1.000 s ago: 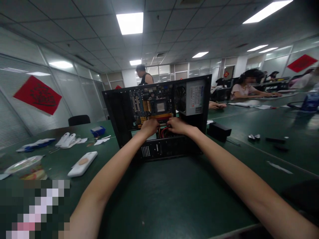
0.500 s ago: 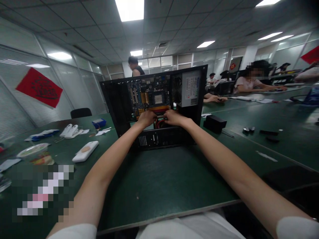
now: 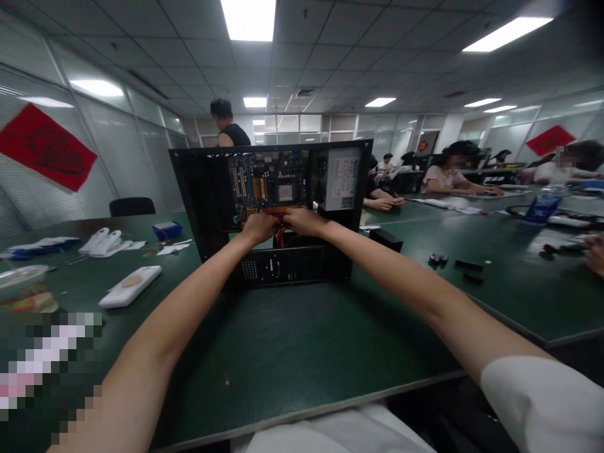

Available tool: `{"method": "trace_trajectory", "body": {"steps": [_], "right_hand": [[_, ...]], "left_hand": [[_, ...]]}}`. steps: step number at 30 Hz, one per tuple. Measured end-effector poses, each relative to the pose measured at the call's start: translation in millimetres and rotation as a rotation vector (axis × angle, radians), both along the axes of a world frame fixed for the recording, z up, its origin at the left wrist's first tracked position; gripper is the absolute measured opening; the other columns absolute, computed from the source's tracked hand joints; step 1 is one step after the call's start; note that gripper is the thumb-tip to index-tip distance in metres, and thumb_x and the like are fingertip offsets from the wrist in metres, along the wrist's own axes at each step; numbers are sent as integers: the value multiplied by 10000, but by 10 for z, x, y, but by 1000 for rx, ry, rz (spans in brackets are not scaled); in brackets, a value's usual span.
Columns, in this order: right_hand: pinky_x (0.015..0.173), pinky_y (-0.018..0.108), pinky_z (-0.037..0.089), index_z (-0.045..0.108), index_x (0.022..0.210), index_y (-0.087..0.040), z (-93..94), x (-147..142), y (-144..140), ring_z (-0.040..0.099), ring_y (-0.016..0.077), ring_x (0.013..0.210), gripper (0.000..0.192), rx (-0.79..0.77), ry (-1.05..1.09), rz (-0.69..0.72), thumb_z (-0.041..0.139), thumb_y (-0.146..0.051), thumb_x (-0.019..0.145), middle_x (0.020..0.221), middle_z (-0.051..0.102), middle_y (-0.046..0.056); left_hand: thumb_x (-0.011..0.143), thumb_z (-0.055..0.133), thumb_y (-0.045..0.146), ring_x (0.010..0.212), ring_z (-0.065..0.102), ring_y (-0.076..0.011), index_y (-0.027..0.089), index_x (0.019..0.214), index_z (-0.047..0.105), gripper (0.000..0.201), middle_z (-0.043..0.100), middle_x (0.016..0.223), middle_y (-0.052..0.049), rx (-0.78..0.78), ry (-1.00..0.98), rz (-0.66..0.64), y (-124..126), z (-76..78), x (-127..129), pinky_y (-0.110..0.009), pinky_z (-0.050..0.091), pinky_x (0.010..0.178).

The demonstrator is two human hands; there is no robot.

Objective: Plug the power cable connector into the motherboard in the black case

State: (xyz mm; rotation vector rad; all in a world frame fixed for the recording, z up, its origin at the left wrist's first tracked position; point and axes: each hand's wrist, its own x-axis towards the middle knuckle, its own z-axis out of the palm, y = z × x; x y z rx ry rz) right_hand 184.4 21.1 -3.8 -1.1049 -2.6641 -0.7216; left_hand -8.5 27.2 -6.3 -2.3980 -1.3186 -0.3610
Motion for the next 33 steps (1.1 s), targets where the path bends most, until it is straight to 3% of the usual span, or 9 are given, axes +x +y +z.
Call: {"method": "trace_trajectory", "body": {"steps": [5, 10, 16, 26, 33], "right_hand": [[947, 367, 473, 589, 1288, -61, -83, -72, -12, 637, 280, 1155, 322, -43, 132, -95, 418, -133, 1025, 1298, 632, 216], [948, 357, 491, 626, 1233, -68, -122, -35, -64, 621, 326, 1203, 292, -51, 172, -182, 512, -194, 996, 1302, 637, 235], [921, 371, 530, 631, 1238, -88, -108, -90, -89, 653, 345, 1181, 300, -57, 142, -188, 534, -183, 971, 1287, 656, 222], [925, 429, 559, 607, 1254, -89, -139, -155, -14, 692, 357, 1148, 317, -88, 132, -243, 451, -245, 1027, 1221, 699, 238], [941, 400, 546, 560, 1303, -91, -147, -152, -64, 688, 327, 1176, 338, -131, 108, -225, 385, -113, 1014, 1227, 692, 245]], "left_hand": [[966, 562, 335, 1090, 684, -313, 266, 1193, 782, 324, 751, 1185, -112, 13, -5, -3, -16, -14, -9, -372, 511, 900], [970, 539, 329, 1086, 690, -311, 249, 1208, 770, 342, 754, 1171, -123, 12, 23, 28, -52, -33, 17, -377, 512, 902], [965, 532, 338, 1061, 711, -325, 248, 1219, 764, 355, 765, 1145, -124, 22, 40, 39, -94, -49, 12, -383, 535, 850], [965, 535, 333, 1063, 718, -271, 329, 1250, 752, 358, 764, 1193, -52, 19, 24, 75, -69, -95, -34, -338, 537, 892], [987, 511, 367, 1123, 700, -286, 327, 1328, 715, 399, 753, 1230, -57, -61, -3, 17, -53, -118, -88, -336, 530, 905]]}}
